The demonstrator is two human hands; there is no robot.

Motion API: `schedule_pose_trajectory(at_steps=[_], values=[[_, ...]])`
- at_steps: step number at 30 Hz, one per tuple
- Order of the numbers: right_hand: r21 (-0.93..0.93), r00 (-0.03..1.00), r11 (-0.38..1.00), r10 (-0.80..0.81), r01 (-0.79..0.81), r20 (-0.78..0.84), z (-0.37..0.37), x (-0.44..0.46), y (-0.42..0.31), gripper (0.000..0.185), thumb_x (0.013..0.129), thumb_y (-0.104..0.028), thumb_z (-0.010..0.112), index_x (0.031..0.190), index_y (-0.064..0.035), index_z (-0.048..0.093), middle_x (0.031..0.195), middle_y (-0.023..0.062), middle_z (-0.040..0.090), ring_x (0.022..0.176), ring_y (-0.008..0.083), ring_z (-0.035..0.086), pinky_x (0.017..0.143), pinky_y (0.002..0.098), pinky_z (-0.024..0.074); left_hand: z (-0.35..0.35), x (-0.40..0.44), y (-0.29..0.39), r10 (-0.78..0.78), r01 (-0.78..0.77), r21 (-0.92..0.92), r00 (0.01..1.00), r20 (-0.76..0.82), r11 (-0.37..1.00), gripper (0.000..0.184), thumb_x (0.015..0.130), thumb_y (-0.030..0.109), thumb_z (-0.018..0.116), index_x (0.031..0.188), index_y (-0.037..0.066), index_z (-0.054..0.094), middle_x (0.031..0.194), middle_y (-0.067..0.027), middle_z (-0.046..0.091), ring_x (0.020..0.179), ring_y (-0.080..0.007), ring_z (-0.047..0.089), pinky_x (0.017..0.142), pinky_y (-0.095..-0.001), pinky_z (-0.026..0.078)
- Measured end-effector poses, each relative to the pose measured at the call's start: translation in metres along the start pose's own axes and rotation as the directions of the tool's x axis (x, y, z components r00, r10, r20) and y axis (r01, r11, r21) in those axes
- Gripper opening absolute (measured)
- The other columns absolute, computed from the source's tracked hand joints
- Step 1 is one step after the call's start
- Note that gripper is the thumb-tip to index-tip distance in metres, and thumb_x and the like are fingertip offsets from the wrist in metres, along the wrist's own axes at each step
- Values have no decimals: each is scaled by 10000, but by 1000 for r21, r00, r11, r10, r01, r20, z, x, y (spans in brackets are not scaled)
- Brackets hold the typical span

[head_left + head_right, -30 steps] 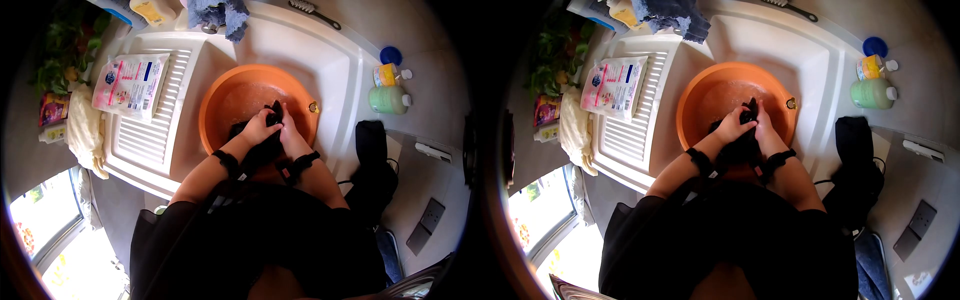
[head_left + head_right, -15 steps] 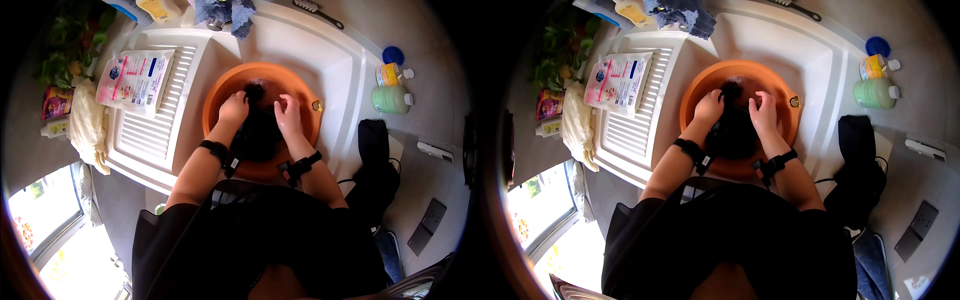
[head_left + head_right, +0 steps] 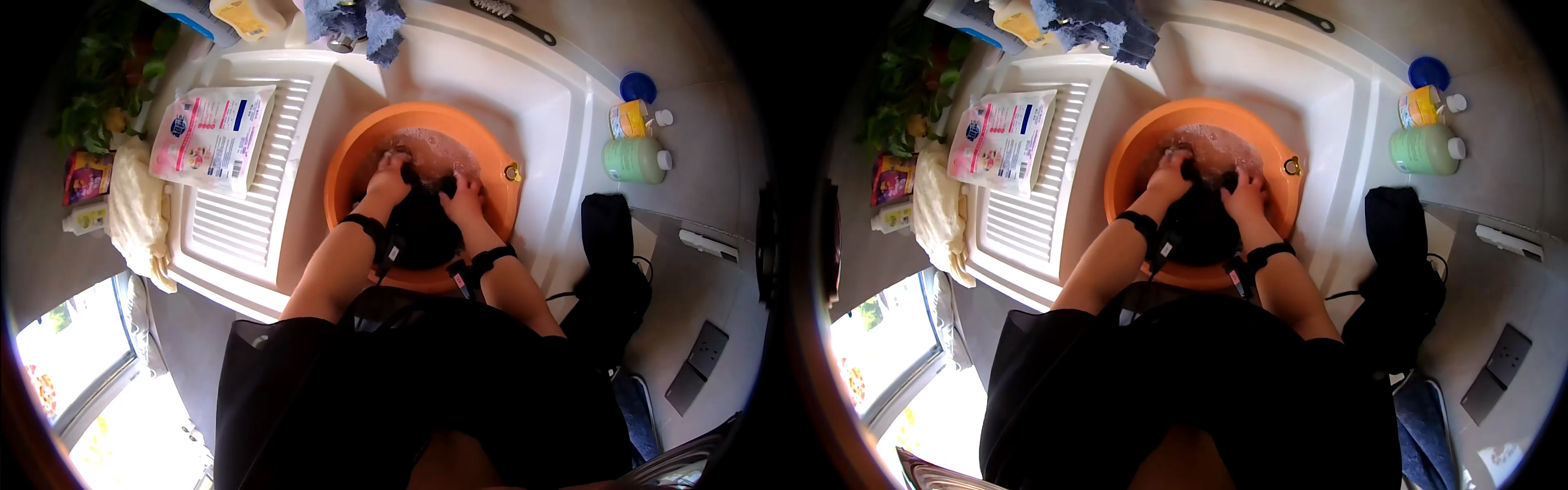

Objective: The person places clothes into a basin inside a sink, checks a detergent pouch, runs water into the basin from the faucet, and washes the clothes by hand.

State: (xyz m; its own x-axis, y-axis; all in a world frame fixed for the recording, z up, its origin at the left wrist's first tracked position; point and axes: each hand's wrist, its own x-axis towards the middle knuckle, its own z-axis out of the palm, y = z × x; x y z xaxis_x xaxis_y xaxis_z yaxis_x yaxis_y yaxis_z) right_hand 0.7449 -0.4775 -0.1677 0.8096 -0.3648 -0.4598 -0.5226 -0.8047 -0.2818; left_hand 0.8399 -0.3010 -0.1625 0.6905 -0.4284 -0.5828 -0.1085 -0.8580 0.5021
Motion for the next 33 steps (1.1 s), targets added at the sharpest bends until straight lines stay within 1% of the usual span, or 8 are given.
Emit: schedule_pose_trajectory(at_steps=[3, 6, 14, 18, 24, 28, 31, 33], values=[[919, 917, 11, -59, -394, 394, -15, 6, -11, 639, 889, -540, 498, 1369, -137, 369, 1397, 106, 394, 1241, 295, 419, 991, 462, 393, -1, -5, 17, -109, 39, -571, 990, -90, 820, 958, 688, 326, 780, 1450, 169, 222, 1302, -209, 486, 1196, -348, 486, 1011, -386, 383], [730, 750, -185, -250, -658, 612, -47, -8, -30, 586, 905, -607, 392, 1274, -160, 478, 1173, 96, 584, 1072, 253, 562, 921, 440, 454, -1, -33, 41, 198, -121, -780, 980, 4, 614, 960, 699, 281, 797, 1453, 173, 212, 1309, -177, 467, 1196, -266, 477, 990, -336, 386], [853, 901, -296, -198, -430, 385, -34, -27, -52, 406, 970, -420, 391, 1063, -73, 580, 983, 70, 631, 933, 181, 607, 845, 320, 495, -11, -73, 61, 162, -311, -553, 939, -303, 773, 418, 751, 297, 732, 1064, 66, 579, 998, -179, 642, 961, -338, 619, 841, -375, 486], [932, 925, -81, -177, -353, 335, -20, -26, -49, 314, 974, -268, 389, 1062, -49, 596, 1030, 66, 629, 945, 196, 599, 847, 330, 477, -8, -74, 61, 66, -290, -544, 917, -393, 787, 291, 832, 270, 646, 1008, 38, 639, 932, -172, 661, 891, -285, 641, 794, -343, 489], [604, 982, 789, -182, 111, 58, -48, -10, -39, 338, 900, -308, 498, 1067, -30, 591, 1013, 228, 629, 971, 365, 597, 832, 393, 465, -33, -72, 56, -102, -26, -384, 945, -309, 923, 418, 856, 407, 583, 995, 20, 655, 975, -197, 652, 939, -353, 614, 832, -378, 477], [404, 1000, 915, -2, -6, 18, -88, -7, -38, 487, 849, -352, 579, 1232, -70, 476, 1119, 253, 577, 1067, 391, 545, 895, 426, 443, -24, -50, 17, 32, -30, 11, 835, -550, 999, 391, 788, 362, 659, 1089, 117, 612, 1225, -197, 517, 1047, -397, 541, 886, -433, 464], [438, 915, 843, -143, 312, -377, -40, 13, -16, 667, 818, -292, 633, 1380, -118, 317, 1297, 242, 459, 1195, 380, 453, 996, 411, 383, -24, -50, 17, 51, 2, 115, 889, -455, 993, 687, 743, 402, 700, 1338, 261, 386, 1448, -172, 250, 1237, -463, 349, 983, -524, 368], [447, 979, 873, -153, 196, -131, -30, 9, -11, 840, 779, -269, 679, 1450, -159, 184, 1419, 212, 308, 1275, 399, 353, 1061, 427, 308, -25, -54, 28, 28, 13, 124, 945, -325, 992, 902, 696, 511, 718, 1431, 314, 233, 1524, -156, 49, 1339, -486, 168, 1053, -587, 238]])
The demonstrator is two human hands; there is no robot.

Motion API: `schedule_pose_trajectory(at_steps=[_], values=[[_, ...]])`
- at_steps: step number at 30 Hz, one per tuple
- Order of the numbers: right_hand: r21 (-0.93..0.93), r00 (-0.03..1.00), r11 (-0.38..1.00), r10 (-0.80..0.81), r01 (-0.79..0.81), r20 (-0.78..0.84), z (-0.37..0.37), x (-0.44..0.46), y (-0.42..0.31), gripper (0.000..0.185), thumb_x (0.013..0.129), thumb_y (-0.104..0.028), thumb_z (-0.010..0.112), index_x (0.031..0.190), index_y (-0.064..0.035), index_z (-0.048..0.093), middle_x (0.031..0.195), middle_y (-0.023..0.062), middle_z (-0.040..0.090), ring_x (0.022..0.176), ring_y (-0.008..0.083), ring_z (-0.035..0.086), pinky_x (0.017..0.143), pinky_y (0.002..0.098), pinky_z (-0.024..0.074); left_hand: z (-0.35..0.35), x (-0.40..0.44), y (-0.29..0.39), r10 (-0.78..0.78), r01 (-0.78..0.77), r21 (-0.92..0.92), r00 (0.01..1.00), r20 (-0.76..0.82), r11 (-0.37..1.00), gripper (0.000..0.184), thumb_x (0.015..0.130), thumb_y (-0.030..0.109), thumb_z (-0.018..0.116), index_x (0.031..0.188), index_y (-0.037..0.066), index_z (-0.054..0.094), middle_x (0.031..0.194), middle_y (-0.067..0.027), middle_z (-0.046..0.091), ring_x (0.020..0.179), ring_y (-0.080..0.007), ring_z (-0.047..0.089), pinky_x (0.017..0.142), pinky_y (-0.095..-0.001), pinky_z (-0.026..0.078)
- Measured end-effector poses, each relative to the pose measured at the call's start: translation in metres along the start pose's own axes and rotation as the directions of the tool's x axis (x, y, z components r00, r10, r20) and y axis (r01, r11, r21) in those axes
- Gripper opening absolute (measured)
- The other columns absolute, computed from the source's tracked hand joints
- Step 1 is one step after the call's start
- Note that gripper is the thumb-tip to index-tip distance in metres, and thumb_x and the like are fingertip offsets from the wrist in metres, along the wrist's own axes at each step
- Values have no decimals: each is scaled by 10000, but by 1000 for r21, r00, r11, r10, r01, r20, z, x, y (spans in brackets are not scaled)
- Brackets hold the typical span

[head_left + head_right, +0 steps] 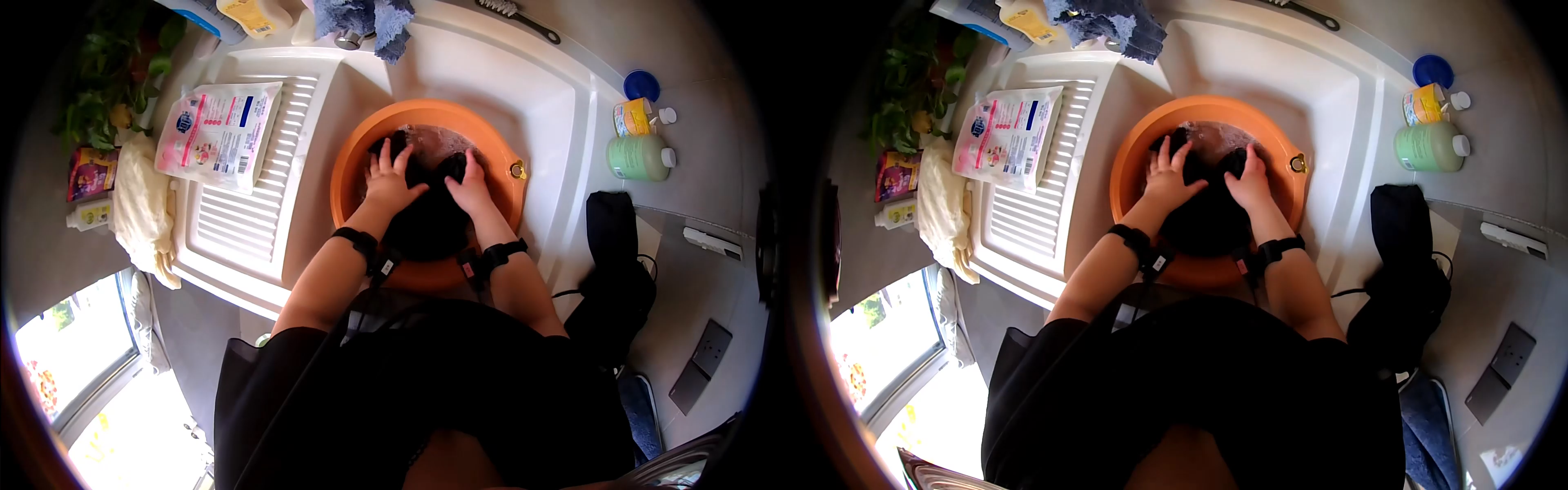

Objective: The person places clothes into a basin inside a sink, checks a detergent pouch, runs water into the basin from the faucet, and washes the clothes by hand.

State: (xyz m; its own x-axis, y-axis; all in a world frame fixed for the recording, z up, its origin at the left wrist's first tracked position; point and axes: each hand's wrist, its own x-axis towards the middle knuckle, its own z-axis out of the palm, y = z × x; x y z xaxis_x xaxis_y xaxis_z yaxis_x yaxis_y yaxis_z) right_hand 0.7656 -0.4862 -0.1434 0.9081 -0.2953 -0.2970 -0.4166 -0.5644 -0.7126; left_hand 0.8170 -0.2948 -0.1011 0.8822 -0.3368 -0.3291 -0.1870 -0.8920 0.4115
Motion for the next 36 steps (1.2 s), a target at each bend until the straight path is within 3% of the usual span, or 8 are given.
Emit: schedule_pose_trajectory(at_steps=[6, 10, 12, 14, 17, 19, 30, 36], values=[[-578, 982, 816, 89, 25, 168, 2, -18, -8, 880, 709, -390, 734, 1432, -259, 249, 1439, 138, 283, 1280, 355, 335, 1014, 592, 269, 9, 2, 18, -50, -51, 276, 937, 346, 960, 953, 688, 525, 716, 1454, 310, 192, 1536, -135, 25, 1362, -464, 124, 1052, -611, 218], [-387, 997, 922, -51, 22, -63, 13, -11, 10, 807, 739, -428, 714, 1406, -193, 325, 1423, 156, 321, 1287, 357, 333, 1049, 481, 286, 51, 37, -16, 66, -99, 136, 972, 226, 986, 766, 756, 229, 678, 1404, 248, 269, 1484, -166, 179, 1279, -435, 321, 1030, -481, 353], [210, 980, 960, 198, -188, -29, 16, -1, 16, 734, 794, -479, 651, 1384, -149, 365, 1429, 146, 330, 1300, 329, 326, 1048, 443, 304, 41, 37, -4, -92, 134, -242, 980, 178, 961, 770, 747, 192, 666, 1400, 232, 259, 1467, -211, 183, 1249, -437, 369, 1024, -444, 372], [789, 933, 518, 306, -330, 190, 22, 5, 19, 656, 876, -571, 498, 1318, -87, 461, 1364, 130, 445, 1250, 275, 414, 1016, 426, 362, 51, 40, 5, -246, 273, -503, 962, 120, 820, 842, 729, 187, 641, 1433, 225, 180, 1442, -286, 176, 1219, -439, 418, 1026, -430, 376], [663, 626, -58, 278, -746, 729, 1, -2, -9, 622, 891, -583, 451, 1264, -89, 522, 1212, 115, 576, 1126, 264, 532, 970, 438, 414, 42, 28, 26, -110, 341, -671, 925, 363, 659, 934, 708, 290, 675, 1467, 238, 132, 1378, -294, 320, 1250, -432, 390, 1048, -416, 345], [737, 735, -147, 80, -659, 673, 4, -9, -16, 512, 941, -490, 415, 1198, -71, 558, 1063, 110, 633, 977, 234, 605, 902, 388, 470, 39, 8, 33, 90, 71, -777, 983, 163, 625, 923, 696, 333, 716, 1453, 228, 200, 1336, -290, 381, 1239, -424, 403, 1040, -411, 353], [939, 943, 97, 58, -331, 327, 31, -19, -20, 387, 977, -354, 407, 1170, -55, 557, 1066, 92, 623, 1003, 204, 592, 888, 352, 487, -21, -23, 60, 109, -237, -566, 962, -252, 790, 216, 791, 252, 677, 898, 65, 652, 952, -174, 621, 990, -365, 563, 850, -395, 472], [807, 911, 425, 237, -409, 337, 19, -21, -44, 339, 919, -286, 561, 1118, -11, 565, 1003, 92, 627, 915, 163, 594, 794, 283, 470, -15, -7, 35, -25, -58, -527, 989, -148, 848, 244, 829, 266, 603, 947, 63, 670, 971, -199, 636, 934, -373, 595, 818, -408, 479]])
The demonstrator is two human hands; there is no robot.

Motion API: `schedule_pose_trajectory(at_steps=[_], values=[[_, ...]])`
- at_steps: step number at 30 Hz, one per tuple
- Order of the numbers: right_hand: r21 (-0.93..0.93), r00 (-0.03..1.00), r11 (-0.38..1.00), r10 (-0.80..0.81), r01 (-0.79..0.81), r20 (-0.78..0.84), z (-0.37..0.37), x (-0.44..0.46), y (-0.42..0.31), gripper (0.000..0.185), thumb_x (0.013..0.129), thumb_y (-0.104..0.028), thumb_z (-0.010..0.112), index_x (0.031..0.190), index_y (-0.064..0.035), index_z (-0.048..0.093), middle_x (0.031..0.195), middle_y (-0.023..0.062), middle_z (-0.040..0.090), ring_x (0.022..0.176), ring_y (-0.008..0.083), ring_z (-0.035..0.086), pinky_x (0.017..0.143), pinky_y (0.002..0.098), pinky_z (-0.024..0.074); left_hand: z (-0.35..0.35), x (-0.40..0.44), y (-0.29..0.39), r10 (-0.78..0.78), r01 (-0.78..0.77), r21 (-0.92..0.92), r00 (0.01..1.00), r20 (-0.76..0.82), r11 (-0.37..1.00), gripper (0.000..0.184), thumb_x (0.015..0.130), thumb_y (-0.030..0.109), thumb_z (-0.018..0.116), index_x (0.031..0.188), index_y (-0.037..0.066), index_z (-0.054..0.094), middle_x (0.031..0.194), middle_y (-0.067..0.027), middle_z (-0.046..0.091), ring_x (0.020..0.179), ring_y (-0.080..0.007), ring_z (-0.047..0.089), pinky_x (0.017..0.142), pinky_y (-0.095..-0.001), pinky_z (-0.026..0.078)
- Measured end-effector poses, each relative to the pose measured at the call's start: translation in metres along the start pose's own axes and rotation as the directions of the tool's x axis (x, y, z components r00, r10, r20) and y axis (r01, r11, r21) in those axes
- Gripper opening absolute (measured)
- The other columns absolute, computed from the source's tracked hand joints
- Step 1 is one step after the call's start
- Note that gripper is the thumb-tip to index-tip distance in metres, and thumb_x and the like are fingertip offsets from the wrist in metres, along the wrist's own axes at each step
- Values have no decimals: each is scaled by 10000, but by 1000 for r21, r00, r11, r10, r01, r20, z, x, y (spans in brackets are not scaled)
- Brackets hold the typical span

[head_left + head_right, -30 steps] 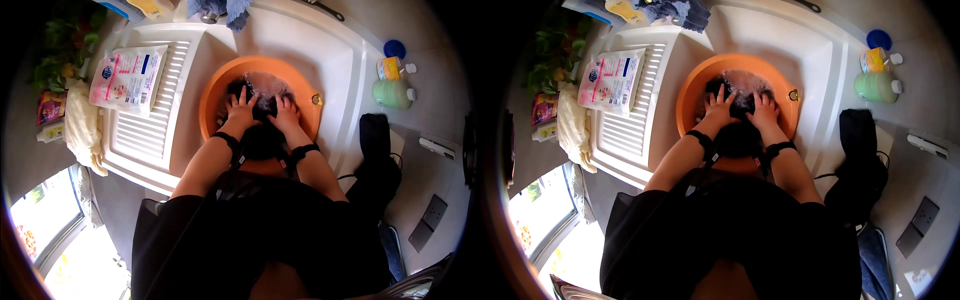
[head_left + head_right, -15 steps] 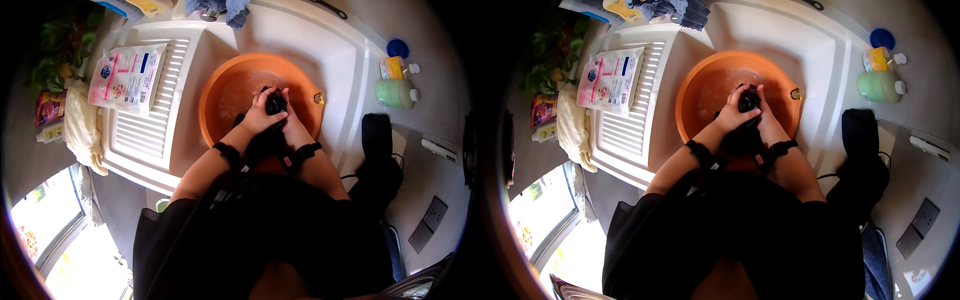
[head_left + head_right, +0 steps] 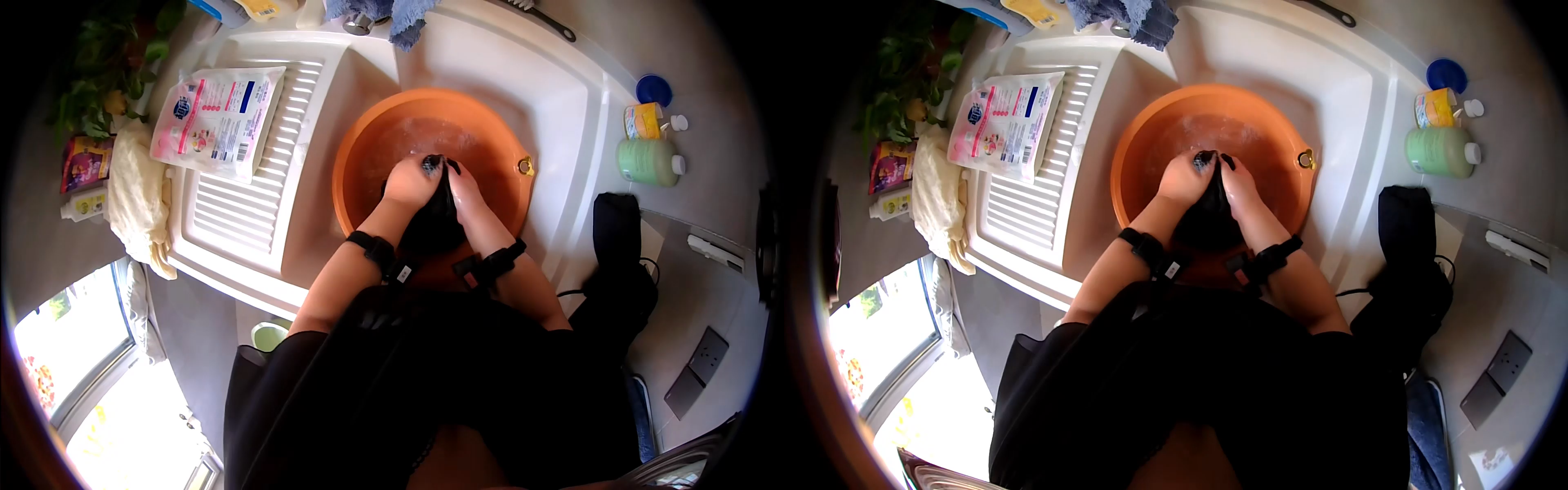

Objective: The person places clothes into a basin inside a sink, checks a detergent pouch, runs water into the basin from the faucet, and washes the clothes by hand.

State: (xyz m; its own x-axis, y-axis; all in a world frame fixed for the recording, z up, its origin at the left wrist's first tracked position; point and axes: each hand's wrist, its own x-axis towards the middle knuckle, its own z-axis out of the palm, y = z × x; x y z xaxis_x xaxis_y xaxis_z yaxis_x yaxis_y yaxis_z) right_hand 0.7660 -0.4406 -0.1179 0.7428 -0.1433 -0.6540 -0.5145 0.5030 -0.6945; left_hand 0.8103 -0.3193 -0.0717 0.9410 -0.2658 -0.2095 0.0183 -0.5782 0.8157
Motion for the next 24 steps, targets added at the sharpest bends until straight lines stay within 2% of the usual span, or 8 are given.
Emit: schedule_pose_trajectory(at_steps=[7, 11, 13, 15, 17, 20, 22, 24], values=[[-561, 904, 827, -266, 35, -336, -28, 5, -43, 553, 842, -389, 636, 1242, -41, 478, 1160, 175, 562, 1085, 263, 530, 899, 356, 431, -22, 17, -41, -50, 22, 524, 998, 39, 851, 481, 803, 270, 635, 1246, 173, 475, 1157, -164, 552, 1003, -392, 559, 846, -457, 483], [-554, 788, 765, -544, 327, -287, -35, 24, -9, 514, 777, -151, 611, 1260, -56, 463, 1266, 201, 478, 1172, 335, 470, 963, 391, 404, -18, 19, -29, -128, 110, 660, 992, -21, 743, 631, 780, 288, 658, 1339, 222, 374, 1377, -116, 347, 1104, -391, 482, 870, -481, 473], [-827, 755, 397, -653, 398, 50, -61, 44, 24, 542, 754, -139, 599, 1274, -76, 461, 1252, 210, 479, 1152, 365, 480, 964, 410, 414, 5, 16, -29, -119, 109, 593, 993, -22, 798, 814, 749, 539, 644, 1418, 271, 265, 1483, -96, 201, 1246, -444, 351, 961, -555, 389], [-914, 915, 377, -404, 152, -15, -58, 33, 24, 547, 759, -177, 620, 1287, -160, 476, 1229, 211, 493, 1123, 388, 501, 958, 436, 419, 18, 8, -11, -144, -33, 684, 969, 200, 729, 895, 725, 608, 637, 1449, 323, 195, 1517, -76, 136, 1347, -458, 184, 1009, -615, 298], [-965, 989, 257, -122, -52, -86, -51, 24, 1, 564, 750, -187, 642, 1276, -68, 480, 1220, 222, 504, 1132, 383, 499, 955, 411, 422, 26, 10, -14, -197, -124, 675, 904, 378, 728, 905, 725, 614, 635, 1455, 362, 163, 1531, -54, 99, 1378, -454, 88, 1030, -645, 231], [-967, 935, 250, -331, -41, -125, -59, 33, 15, 546, 779, -283, 670, 1249, -63, 502, 1215, 190, 535, 1136, 346, 511, 946, 393, 424, 34, 34, -34, -291, -243, 756, 818, 497, 608, 885, 741, 486, 680, 1449, 365, 164, 1536, -35, 85, 1377, -423, 122, 983, -628, 324], [-718, 892, 682, -400, 136, -211, -64, 42, 27, 525, 823, -322, 639, 1258, -70, 488, 1200, 168, 551, 1140, 296, 511, 950, 402, 417, 39, 46, -46, -263, -261, 764, 833, 488, 590, 851, 760, 299, 675, 1449, 328, 177, 1523, -109, 127, 1322, -400, 298, 956, -538, 412], [-363, 895, 921, -275, 140, -351, -41, 25, 15, 574, 906, -490, 507, 1286, -61, 468, 1237, 109, 556, 1155, 243, 501, 962, 386, 407, 39, 47, -39, -300, 91, 538, 900, 315, 838, 840, 762, 235, 642, 1456, 305, 174, 1477, -188, 216, 1248, -402, 401, 960, -471, 426]])
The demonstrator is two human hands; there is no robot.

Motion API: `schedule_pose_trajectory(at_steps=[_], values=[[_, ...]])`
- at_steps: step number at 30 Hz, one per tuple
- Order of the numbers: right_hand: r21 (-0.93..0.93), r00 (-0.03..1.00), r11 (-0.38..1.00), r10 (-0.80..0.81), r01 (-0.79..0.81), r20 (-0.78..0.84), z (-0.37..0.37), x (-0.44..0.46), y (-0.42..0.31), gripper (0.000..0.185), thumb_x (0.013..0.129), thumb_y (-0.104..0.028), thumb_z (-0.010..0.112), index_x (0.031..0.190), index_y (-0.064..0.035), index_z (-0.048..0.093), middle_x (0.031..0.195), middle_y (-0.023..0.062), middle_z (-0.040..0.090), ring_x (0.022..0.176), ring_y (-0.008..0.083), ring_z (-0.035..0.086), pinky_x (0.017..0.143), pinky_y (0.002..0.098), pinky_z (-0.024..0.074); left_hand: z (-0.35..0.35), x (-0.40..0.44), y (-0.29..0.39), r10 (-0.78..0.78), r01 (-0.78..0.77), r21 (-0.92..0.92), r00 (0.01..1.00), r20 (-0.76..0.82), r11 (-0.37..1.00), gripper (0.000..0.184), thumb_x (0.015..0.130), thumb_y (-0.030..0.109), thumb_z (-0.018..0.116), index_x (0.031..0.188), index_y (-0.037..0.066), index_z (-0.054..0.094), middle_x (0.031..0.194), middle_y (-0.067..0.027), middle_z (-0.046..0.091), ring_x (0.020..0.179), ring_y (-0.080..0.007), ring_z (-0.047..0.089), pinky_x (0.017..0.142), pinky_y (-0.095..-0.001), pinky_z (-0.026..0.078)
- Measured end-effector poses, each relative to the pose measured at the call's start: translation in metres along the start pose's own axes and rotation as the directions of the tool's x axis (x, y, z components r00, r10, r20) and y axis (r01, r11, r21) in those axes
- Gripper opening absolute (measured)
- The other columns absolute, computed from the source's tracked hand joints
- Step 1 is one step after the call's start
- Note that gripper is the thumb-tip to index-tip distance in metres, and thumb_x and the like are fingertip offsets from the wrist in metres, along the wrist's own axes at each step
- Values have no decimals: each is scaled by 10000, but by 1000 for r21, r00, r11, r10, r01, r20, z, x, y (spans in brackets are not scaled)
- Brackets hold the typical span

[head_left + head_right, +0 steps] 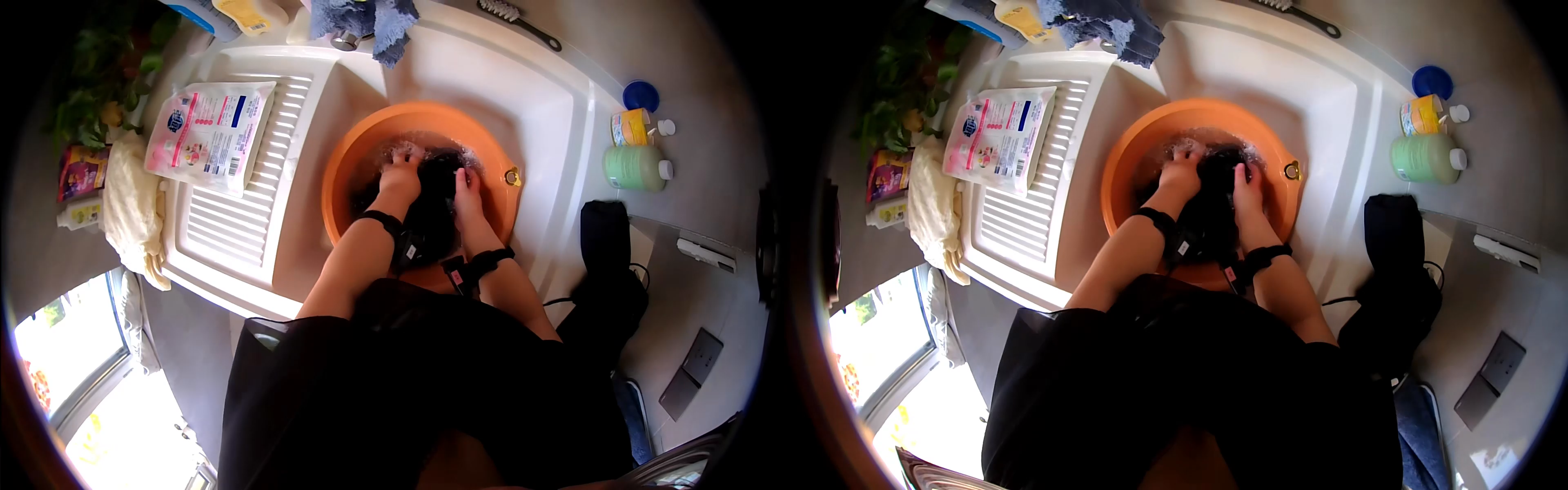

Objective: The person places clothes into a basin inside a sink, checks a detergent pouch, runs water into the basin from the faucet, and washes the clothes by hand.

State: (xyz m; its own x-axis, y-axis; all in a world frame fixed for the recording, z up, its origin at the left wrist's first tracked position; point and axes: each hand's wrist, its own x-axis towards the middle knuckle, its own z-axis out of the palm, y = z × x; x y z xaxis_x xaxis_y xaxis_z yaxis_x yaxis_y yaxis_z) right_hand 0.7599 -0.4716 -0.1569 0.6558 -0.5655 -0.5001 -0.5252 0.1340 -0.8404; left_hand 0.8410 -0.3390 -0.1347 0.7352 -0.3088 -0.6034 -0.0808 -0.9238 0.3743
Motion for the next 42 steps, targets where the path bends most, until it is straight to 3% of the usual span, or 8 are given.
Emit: schedule_pose_trajectory(at_steps=[3, 4, 8, 12, 27, 31, 36, 42], values=[[418, 818, 708, 439, -570, 371, 3, 8, 1, 695, 884, -629, 419, 1318, -88, 452, 1249, 83, 556, 1155, 256, 508, 972, 373, 409, -17, -21, 14, 75, -2, -573, 992, 104, 820, 864, 742, 159, 582, 1477, 235, 135, 1336, -266, 427, 1175, -366, 500, 960, -365, 424], [487, 724, 628, 184, -606, 664, 0, 1, -3, 762, 841, -705, 381, 1342, -134, 438, 1265, 69, 544, 1152, 258, 515, 968, 383, 421, -19, -34, 18, 234, -164, -649, 972, 23, 743, 837, 733, 148, 584, 1466, 197, 184, 1327, -243, 444, 1173, -336, 505, 969, -352, 414], [489, 717, 554, 330, -674, 614, -15, -34, -77, 809, 739, -810, 402, 1149, -133, 570, 1065, 63, 616, 976, 234, 583, 845, 365, 484, -33, -80, 27, 576, -477, -684, 811, -100, 552, 609, 732, 73, 591, 1321, 49, 436, 1211, -162, 543, 1115, -249, 537, 968, -336, 411], [513, 687, 541, 179, -666, 704, -5, -32, -69, 790, 720, -796, 453, 1099, -114, 578, 961, 87, 628, 852, 243, 622, 751, 382, 532, -11, -80, 8, 503, -121, -963, 864, 16, 239, 487, 755, 71, 668, 1205, -29, 512, 1051, -83, 620, 979, -160, 579, 886, -307, 461], [208, 804, 852, 332, -480, 492, 10, -55, -61, 443, 895, -320, 601, 1163, 27, 539, 1077, 121, 614, 969, 202, 594, 846, 312, 469, -29, -63, -21, 89, -207, -384, 949, -301, 900, 370, 811, 318, 585, 1025, 18, 626, 927, -223, 645, 913, -379, 611, 825, -416, 479], [-194, 964, 977, -30, 84, 266, -14, -35, -59, 586, 845, -318, 661, 1273, -1, 418, 1104, 167, 602, 1053, 272, 569, 884, 342, 441, -20, -55, -45, 155, -237, -200, 922, -355, 951, 329, 793, 270, 629, 1066, 85, 625, 1040, -168, 631, 992, -338, 588, 886, -376, 465], [-367, 997, 928, -62, 72, 38, -18, -37, -73, 602, 825, -231, 648, 1343, -88, 375, 1321, 204, 453, 1236, 323, 422, 1036, 396, 331, -17, -56, -38, 65, 0, 151, 903, -425, 988, 452, 777, 290, 642, 1207, 200, 535, 1362, -104, 395, 1226, -368, 389, 967, -528, 368], [-556, 889, 709, -240, 434, 389, -7, -10, -10, 568, 812, -135, 590, 1344, -88, 397, 1155, 257, 541, 1059, 411, 540, 913, 441, 444, -7, -62, 6, 79, -64, 233, 995, -55, 970, 977, 690, 688, 597, 1471, 303, 153, 1542, -75, 64, 1389, -429, 61, 1032, -678, 160]])
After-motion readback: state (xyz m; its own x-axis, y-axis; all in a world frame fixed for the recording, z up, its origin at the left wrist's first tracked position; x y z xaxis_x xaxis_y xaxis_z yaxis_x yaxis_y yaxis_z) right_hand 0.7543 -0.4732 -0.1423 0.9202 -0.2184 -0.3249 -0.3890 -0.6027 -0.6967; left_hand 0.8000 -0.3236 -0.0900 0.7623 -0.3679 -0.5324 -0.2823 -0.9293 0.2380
